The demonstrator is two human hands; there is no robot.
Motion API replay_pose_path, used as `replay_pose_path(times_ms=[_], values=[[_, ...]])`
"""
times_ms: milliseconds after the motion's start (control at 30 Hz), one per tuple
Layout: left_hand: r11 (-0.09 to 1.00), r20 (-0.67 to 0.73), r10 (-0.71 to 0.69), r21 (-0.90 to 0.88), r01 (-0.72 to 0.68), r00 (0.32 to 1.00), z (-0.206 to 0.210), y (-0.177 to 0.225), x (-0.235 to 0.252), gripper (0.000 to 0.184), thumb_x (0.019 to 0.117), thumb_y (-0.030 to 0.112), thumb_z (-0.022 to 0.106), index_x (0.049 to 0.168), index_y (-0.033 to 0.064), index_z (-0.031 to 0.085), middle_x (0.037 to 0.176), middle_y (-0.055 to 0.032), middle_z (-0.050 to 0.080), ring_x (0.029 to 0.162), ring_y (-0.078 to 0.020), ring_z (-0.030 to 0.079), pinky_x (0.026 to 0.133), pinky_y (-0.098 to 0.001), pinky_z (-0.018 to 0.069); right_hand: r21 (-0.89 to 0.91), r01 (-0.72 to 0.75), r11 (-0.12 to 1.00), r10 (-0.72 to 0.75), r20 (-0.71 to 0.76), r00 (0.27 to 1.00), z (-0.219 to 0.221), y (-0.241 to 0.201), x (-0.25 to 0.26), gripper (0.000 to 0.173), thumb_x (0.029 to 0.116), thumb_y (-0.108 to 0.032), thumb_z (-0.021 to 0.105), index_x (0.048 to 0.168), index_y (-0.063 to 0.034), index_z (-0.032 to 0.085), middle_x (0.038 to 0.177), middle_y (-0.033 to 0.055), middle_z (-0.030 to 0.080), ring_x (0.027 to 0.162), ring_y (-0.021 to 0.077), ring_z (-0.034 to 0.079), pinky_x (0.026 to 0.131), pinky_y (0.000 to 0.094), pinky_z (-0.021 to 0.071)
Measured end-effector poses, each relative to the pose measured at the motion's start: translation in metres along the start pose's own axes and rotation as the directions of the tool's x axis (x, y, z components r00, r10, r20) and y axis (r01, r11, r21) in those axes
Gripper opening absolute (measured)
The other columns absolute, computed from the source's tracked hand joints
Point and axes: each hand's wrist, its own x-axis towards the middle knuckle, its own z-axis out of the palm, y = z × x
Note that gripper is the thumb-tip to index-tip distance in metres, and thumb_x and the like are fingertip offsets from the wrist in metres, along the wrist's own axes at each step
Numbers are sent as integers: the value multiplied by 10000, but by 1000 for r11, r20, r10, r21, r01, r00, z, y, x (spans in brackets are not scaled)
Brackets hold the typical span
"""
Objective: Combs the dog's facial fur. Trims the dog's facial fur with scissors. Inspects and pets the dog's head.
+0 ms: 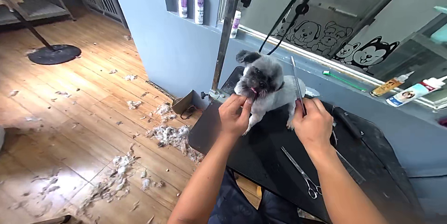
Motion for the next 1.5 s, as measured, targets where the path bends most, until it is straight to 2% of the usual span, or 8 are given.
replay_pose_path(times_ms=[200, 333, 467, 633, 800, 933, 1200, 1500], values=[[931, 83, -362, 85, 355, 929, -17, -8, -42, 147, 987, 108, 628, 981, 21, 746, 893, -47, 731, 819, -125, 707, 775, -334, 617, -39, -151, 988, 156, 204, 966, 5, 19, -8, 239, 1020, -139, 556, 1014, 46, 708, 979, 238, 692, 833, 421, 701, 696, 597, 556], [825, 90, -555, 194, 532, 827, -25, -23, -34, 258, 985, 145, 664, 1200, 3, 681, 1062, -100, 725, 923, -149, 718, 832, -357, 618, 81, 63, 995, -62, -23, 998, 7, 6, -20, 249, 1029, -181, 567, 985, 24, 700, 873, 187, 664, 685, 306, 664, 565, 442, 548], [686, 197, -728, 226, 692, 657, -30, -47, -27, 233, 966, 81, 679, 1187, 6, 683, 1002, -101, 749, 864, -164, 733, 824, -389, 617, 74, 121, 990, -127, 93, 988, 16, 3, -20, 268, 1039, -209, 541, 1008, -16, 725, 902, 153, 680, 698, 312, 680, 542, 474, 541], [637, 223, -749, -12, 771, 623, -35, -61, -33, 245, 958, -53, 595, 1155, 10, 726, 1016, -82, 755, 895, -125, 713, 852, -353, 596, 103, 169, 980, -173, 31, 984, 18, 2, -18, 263, 1030, -206, 557, 993, -24, 744, 881, 136, 693, 685, 276, 683, 530, 420, 545], [302, 314, -867, -288, 909, 387, -33, -53, -31, 285, 995, 43, 412, 1010, 56, 696, 855, -28, 710, 752, -107, 659, 706, -319, 562, 85, 200, 976, -206, 68, 976, 16, 3, -28, 274, 1039, -224, 544, 1003, -51, 753, 860, 121, 664, 697, 279, 666, 535, 426, 524], [151, 311, -924, -235, 960, 221, -32, -45, -31, 248, 1027, 133, 378, 924, 105, 602, 788, -12, 659, 712, -118, 647, 674, -319, 553, 128, 300, 945, -306, 33, 951, 8, 7, -42, 263, 1039, -231, 561, 1051, -84, 780, 861, 115, 693, 728, 254, 679, 567, 386, 532], [76, 528, -839, -129, 989, 133, -14, -30, -40, 315, 1095, 238, 300, 1102, 116, 590, 873, -3, 677, 769, -104, 660, 728, -301, 569, 122, 329, 937, -329, -20, 944, -4, 46, -78, 239, 1031, -213, 580, 1083, -101, 785, 881, 125, 714, 792, 256, 691, 658, 368, 551], [-38, 694, -720, -47, 998, 6, 0, -8, -64, 285, 1065, 120, 308, 996, 124, 585, 798, 15, 682, 724, -80, 670, 704, -269, 575, 163, 338, 927, -330, -72, 941, -27, 71, -113, 196, 1014, -192, 611, 1105, -130, 774, 852, 110, 682, 790, 243, 641, 709, 352, 516]])
